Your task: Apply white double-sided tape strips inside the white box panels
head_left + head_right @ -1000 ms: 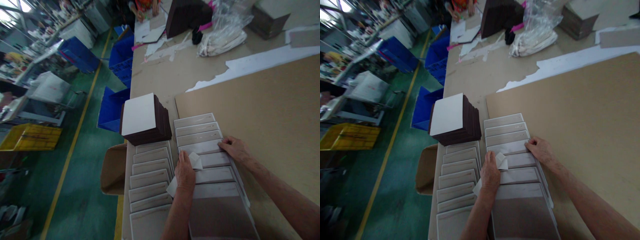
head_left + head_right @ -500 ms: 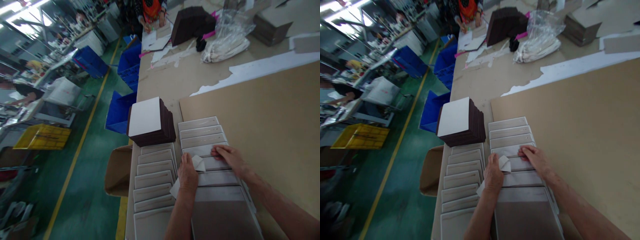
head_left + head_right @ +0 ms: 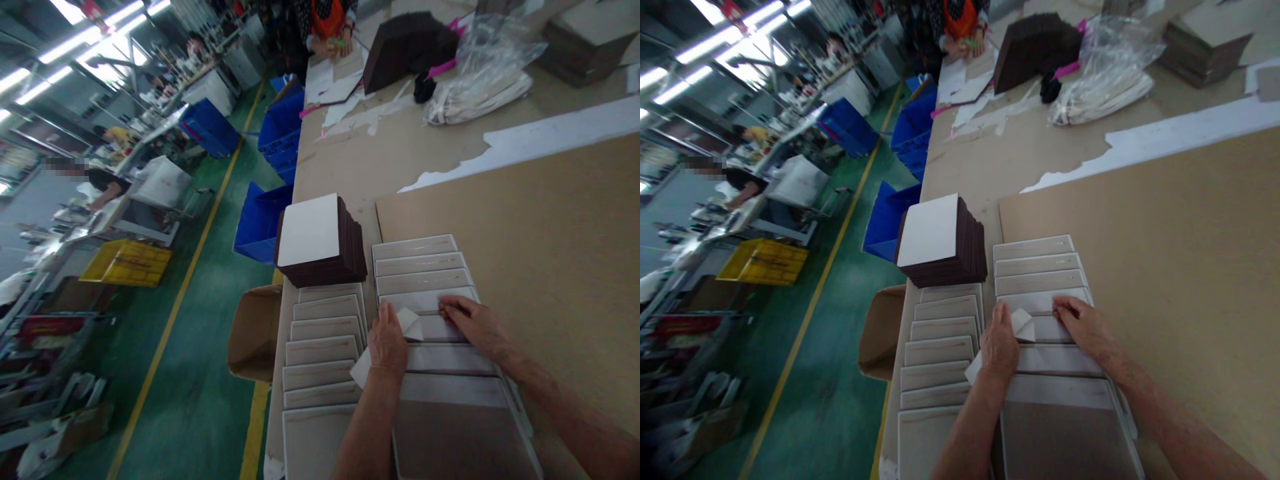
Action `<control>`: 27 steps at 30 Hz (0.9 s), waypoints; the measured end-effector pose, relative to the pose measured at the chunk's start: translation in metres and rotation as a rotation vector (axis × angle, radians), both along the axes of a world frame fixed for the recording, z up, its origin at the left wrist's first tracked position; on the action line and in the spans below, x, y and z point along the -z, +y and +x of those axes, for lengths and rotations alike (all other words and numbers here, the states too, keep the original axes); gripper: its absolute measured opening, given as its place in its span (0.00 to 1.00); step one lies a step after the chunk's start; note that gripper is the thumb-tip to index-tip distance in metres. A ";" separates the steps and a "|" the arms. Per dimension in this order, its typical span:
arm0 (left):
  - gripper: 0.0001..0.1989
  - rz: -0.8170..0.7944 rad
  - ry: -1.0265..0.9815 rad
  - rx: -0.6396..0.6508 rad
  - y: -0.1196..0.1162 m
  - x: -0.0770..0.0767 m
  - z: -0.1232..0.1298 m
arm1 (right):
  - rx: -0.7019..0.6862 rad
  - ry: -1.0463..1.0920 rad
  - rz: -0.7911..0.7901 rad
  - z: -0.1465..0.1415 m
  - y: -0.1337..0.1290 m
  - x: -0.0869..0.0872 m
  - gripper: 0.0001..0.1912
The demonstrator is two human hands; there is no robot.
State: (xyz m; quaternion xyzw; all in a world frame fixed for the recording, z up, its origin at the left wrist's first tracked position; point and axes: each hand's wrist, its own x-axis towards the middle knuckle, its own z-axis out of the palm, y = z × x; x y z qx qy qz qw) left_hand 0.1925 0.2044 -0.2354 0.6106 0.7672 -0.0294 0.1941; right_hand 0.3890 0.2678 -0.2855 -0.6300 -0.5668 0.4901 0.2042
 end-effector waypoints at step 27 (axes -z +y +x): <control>0.16 0.016 -1.115 -0.770 -0.014 -0.052 0.015 | -0.070 0.186 -0.076 -0.018 -0.021 -0.053 0.23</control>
